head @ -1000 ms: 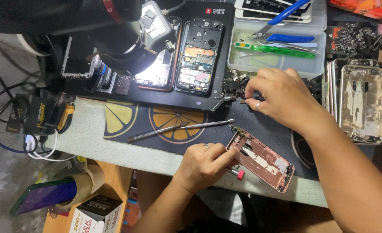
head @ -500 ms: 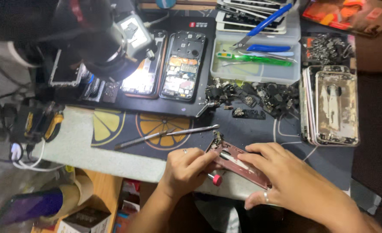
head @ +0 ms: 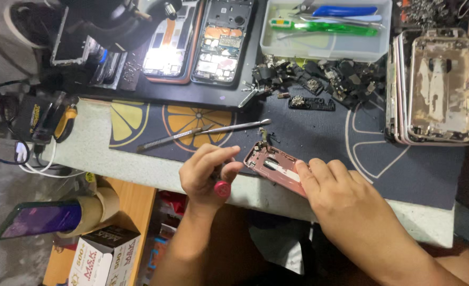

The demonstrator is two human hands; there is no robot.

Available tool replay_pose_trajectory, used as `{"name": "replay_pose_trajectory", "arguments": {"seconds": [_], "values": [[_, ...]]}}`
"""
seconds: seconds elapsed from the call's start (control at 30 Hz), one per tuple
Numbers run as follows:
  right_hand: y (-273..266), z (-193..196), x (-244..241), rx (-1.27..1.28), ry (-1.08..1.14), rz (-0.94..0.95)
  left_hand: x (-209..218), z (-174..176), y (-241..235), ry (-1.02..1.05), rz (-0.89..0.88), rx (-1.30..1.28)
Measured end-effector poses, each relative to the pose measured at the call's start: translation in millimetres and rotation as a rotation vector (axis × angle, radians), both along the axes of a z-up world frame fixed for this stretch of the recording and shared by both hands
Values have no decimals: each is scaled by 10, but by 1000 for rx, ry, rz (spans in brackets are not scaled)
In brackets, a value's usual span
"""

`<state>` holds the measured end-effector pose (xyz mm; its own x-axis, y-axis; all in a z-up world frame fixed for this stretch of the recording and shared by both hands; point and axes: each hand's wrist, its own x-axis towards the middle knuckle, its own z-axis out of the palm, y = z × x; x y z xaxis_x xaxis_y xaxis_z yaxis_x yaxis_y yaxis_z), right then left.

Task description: The person uses a red-handled precision screwdriver to remove screws from a disassembled smartphone chassis. They then use tweezers to lift and remove small internal components from the phone frame.

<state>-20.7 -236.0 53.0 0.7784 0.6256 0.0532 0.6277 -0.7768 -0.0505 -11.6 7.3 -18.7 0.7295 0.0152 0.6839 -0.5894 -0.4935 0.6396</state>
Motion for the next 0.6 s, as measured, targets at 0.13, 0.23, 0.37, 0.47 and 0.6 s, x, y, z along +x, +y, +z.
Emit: {"name": "replay_pose_trajectory", "arguments": {"seconds": [0.13, 0.23, 0.37, 0.47, 0.6], "values": [[14, -52, -56, -101, -85, 8, -25, -73, 15, 46, -53, -209], [28, -76, -61, -139, -130, 10, 20, -149, -44, 6, -90, -487], [48, -82, -60, -213, -129, 24, 33, -207, -46, -56, -118, -500], [65, -83, -43, -228, -120, 29, 50, -221, -37, -110, 5, -375], [34, -89, -28, -160, -89, 23, 49, -229, -64, -108, -93, -481]]}}
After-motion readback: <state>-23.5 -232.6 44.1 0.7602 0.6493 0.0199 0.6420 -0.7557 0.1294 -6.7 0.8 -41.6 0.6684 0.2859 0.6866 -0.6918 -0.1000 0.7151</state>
